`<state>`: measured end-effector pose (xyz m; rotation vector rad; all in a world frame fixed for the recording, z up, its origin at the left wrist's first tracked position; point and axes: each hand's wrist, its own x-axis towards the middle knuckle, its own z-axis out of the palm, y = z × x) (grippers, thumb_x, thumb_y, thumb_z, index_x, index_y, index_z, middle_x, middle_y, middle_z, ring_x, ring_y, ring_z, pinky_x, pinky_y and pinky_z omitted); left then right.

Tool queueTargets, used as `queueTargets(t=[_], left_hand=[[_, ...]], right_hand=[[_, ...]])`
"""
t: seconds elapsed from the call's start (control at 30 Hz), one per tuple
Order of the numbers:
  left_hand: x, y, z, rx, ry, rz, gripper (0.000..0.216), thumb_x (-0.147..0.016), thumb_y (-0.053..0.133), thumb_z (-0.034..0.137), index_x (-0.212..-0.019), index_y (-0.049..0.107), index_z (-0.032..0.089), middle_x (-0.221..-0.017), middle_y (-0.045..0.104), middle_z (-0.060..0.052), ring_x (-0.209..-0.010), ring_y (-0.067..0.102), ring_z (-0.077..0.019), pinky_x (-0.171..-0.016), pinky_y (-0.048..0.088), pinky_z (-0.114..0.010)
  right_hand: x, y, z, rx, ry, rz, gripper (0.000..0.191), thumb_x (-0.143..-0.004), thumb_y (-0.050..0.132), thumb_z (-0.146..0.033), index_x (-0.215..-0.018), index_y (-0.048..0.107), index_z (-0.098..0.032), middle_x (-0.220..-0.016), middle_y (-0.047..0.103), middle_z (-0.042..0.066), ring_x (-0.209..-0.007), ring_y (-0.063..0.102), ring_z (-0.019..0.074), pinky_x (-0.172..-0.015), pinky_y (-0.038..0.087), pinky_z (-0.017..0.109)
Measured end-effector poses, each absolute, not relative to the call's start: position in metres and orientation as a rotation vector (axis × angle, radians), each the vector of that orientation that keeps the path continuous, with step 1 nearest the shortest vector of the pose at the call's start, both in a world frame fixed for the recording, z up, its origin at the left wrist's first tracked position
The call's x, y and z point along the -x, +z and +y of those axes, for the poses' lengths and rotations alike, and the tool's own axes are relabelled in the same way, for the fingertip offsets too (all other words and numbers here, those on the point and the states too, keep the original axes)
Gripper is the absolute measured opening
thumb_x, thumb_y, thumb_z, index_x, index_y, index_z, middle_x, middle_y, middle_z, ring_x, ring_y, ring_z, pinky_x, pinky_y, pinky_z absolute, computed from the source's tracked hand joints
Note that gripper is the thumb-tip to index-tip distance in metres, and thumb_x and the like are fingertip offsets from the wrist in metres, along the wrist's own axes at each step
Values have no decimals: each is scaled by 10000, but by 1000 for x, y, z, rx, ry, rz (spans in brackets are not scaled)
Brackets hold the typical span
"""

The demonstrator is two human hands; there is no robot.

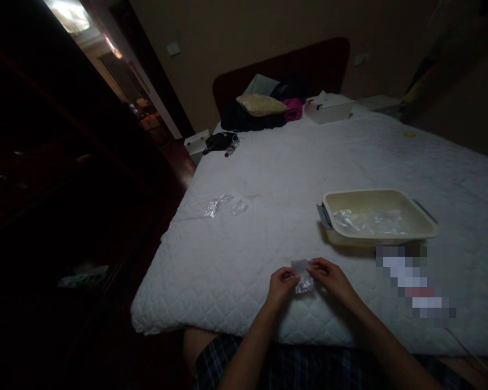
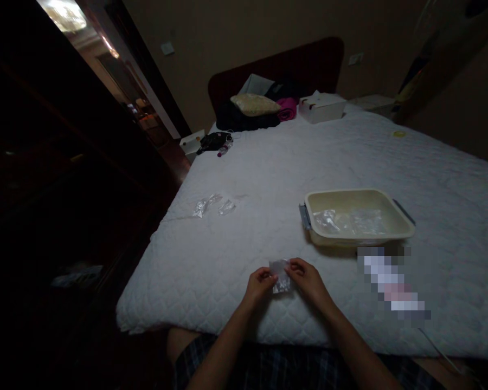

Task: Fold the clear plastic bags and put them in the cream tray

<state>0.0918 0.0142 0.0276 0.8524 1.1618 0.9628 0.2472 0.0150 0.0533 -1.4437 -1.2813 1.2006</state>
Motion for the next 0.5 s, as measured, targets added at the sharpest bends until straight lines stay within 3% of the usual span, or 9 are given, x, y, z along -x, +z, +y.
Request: queueTargets(t=[0.17, 0.33, 0.5], left_hand=[[-100, 23, 27, -1059, 939, 1235, 372, -600, 697, 410, -823, 613, 124, -687, 620, -38, -578, 565, -124, -530, 439, -222], [-89, 4, 42, -1425, 1055, 1469, 225, -750, 535, 349, -761, 619, 140, -686, 594, -17, -644, 541, -124, -608, 425, -230], [-87, -14, 46, -1500, 1039, 1590, 219, -758, 502, 338, -730, 607, 148, -651, 567, -1, -611, 515, -119, -586, 403, -216]], right_hand=[[-288, 78, 26, 1509, 1066, -1192, 461, -587, 629, -602, -760, 584, -178, -714, 648, 61, -671, 628, 211, -609, 519, 326], [-362, 122, 64, 1513, 839, -1013, 439, -561, 706, -497, -846, 570, -192, -757, 634, 34, -682, 621, 181, -635, 512, 311], [-409, 130, 118, 1456, 933, -1107, 489, -529, 727, -464, -857, 476, -202, -639, 617, -10, -591, 597, 156, -579, 495, 303]])
